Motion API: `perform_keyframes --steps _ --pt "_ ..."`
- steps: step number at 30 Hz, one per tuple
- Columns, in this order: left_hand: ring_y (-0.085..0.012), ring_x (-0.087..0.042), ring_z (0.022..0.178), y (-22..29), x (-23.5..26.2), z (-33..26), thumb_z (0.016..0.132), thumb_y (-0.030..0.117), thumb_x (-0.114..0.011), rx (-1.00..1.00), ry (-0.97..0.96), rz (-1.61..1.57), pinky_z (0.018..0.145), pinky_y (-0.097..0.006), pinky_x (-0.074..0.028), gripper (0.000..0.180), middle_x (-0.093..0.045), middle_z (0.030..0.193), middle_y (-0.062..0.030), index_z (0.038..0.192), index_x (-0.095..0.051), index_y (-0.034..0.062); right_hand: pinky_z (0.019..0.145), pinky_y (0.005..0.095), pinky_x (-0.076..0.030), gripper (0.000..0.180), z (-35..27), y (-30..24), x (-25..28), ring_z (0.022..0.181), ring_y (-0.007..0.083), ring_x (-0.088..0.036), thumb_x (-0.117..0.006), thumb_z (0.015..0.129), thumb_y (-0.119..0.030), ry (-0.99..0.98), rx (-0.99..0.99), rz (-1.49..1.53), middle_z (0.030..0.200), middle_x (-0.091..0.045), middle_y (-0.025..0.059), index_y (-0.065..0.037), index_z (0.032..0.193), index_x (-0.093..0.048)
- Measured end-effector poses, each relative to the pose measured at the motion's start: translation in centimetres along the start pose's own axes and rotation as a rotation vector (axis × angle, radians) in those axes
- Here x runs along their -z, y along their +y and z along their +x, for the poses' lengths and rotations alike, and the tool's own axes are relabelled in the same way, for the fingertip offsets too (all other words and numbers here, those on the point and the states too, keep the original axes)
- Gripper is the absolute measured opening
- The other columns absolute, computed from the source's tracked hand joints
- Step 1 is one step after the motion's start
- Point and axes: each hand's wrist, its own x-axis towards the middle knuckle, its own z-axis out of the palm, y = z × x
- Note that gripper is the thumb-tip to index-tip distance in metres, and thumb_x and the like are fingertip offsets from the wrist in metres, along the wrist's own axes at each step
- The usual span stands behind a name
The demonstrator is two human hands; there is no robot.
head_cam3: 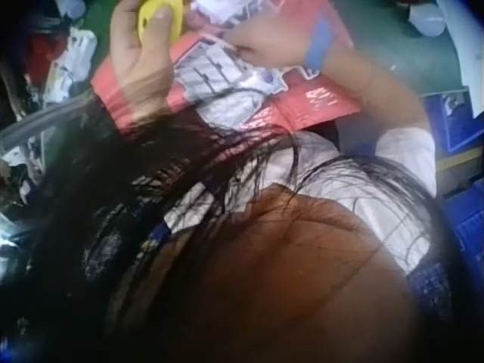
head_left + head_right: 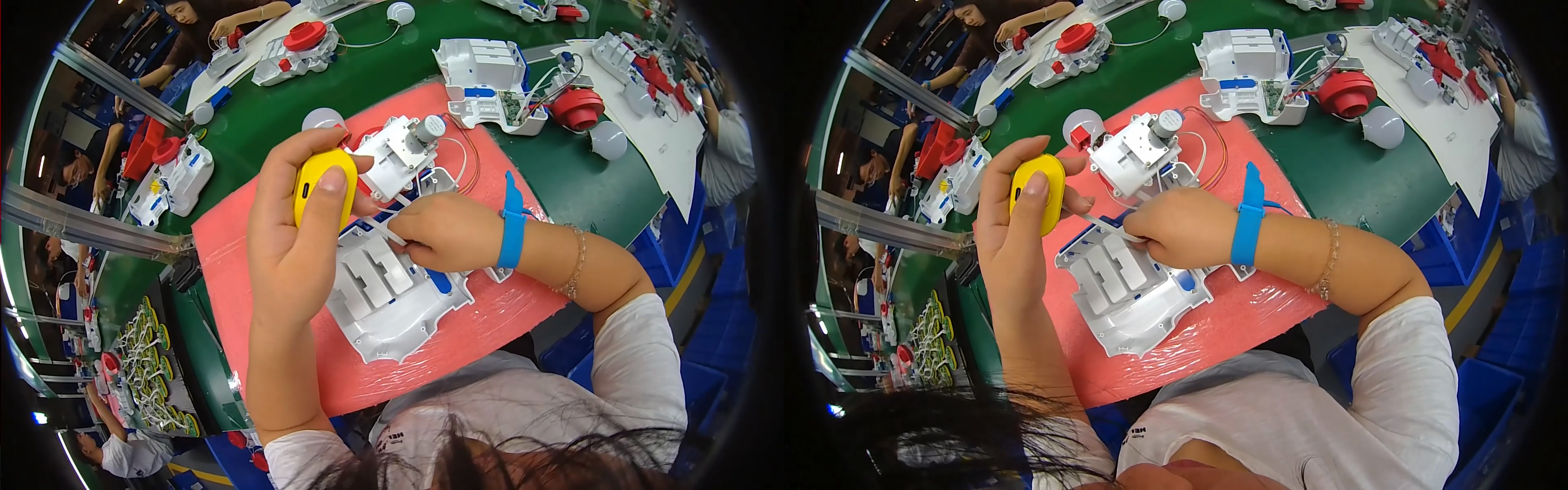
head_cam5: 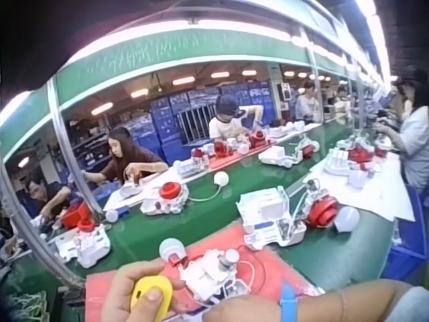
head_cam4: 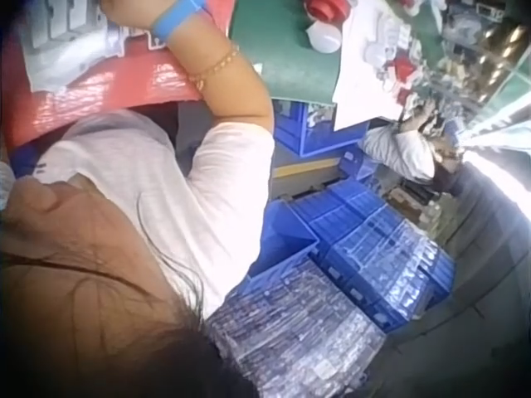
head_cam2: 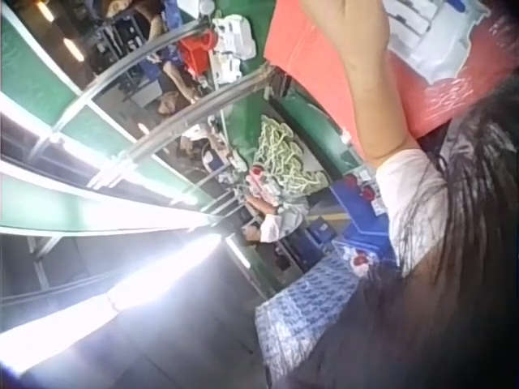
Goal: Assembling electronic components and wiring into a plastic fixture housing.
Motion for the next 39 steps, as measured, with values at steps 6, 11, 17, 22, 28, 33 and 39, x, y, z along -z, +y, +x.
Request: perform_keyframes --steps 6,11,17,22,28,33,39 --pt "-0.0132 -0.057 0.079 -2.6 2.5 -1.8 0.090 0.013 -0.046 0.081 0.033 0.175 0.071 -0.025 -0.045 0.027 -0.058 0.098 -0.0118 0.115 -0.046 0.0021 0.060 0.0453 -0.044 0.007 0.3 -0.6 0.0 0.069 0.0330 -0.058 -0.055 0.077 -0.014 -0.078 -0.075 -0.036 0.073 -0.059 0.0122 -0.008 0.079 -0.056" --pt "-0.0153 -0.057 0.088 -5.1 5.8 -3.2 0.092 0.018 -0.041 0.284 0.145 0.085 0.077 -0.026 -0.045 0.028 -0.058 0.097 -0.0122 0.116 -0.045 0.0030 0.073 0.0434 -0.044 0.022 -0.9 -1.3 1.6 0.084 0.0331 -0.057 -0.058 0.077 -0.017 -0.112 -0.114 0.064 0.090 -0.060 0.0149 -0.006 0.096 -0.056" --pt "-0.0141 -0.053 0.095 -9.0 7.3 -3.0 0.093 0.026 -0.038 0.370 -0.019 0.251 0.082 -0.025 -0.040 0.032 -0.059 0.100 -0.0074 0.107 -0.055 0.0018 0.074 0.0328 -0.040 0.033 -7.2 -3.8 1.8 0.085 0.0213 -0.052 -0.066 0.069 -0.029 -0.043 0.192 -0.208 0.087 -0.055 0.0030 -0.012 0.096 -0.056" --pt "-0.0216 -0.054 0.093 -13.7 10.4 3.4 0.088 0.021 -0.048 0.194 0.054 0.571 0.083 -0.029 -0.041 0.027 -0.058 0.098 -0.0118 0.100 -0.057 -0.0012 0.066 0.0275 -0.037 0.014 -8.3 -2.5 1.0 0.080 0.0131 -0.050 -0.054 0.071 -0.017 0.029 0.277 -0.439 0.082 -0.052 -0.0024 -0.014 0.085 -0.054" --pt "-0.0327 -0.043 0.111 -19.5 10.9 15.0 0.076 0.005 -0.054 -0.196 0.115 1.286 0.087 -0.041 -0.042 0.039 -0.046 0.120 -0.0142 0.114 -0.049 0.0042 0.064 0.0270 -0.039 0.014 -8.3 -1.1 1.0 0.079 0.0130 -0.051 -0.054 0.070 -0.018 0.036 0.310 -0.412 0.081 -0.051 -0.0024 -0.014 0.084 -0.055" --pt "-0.0310 -0.047 0.107 -24.7 12.5 20.8 0.078 0.003 -0.047 0.024 0.078 1.513 0.078 -0.043 -0.047 0.040 -0.043 0.122 -0.0097 0.117 -0.047 0.0122 0.066 0.0262 -0.040 0.016 -8.1 -0.4 0.9 0.081 0.0130 -0.051 -0.054 0.071 -0.020 0.051 0.276 -0.298 0.085 -0.052 -0.0021 -0.013 0.086 -0.056" --pt "-0.0334 -0.053 0.097 -23.9 12.1 21.5 0.081 0.015 -0.055 0.124 0.274 1.443 0.072 -0.043 -0.047 0.028 -0.047 0.112 -0.0118 0.107 -0.050 0.0084 0.067 0.0266 -0.041 0.016 -8.0 -0.1 1.2 0.083 0.0137 -0.051 -0.054 0.072 -0.020 0.034 0.290 -0.283 0.086 -0.051 -0.0015 -0.013 0.086 -0.056"
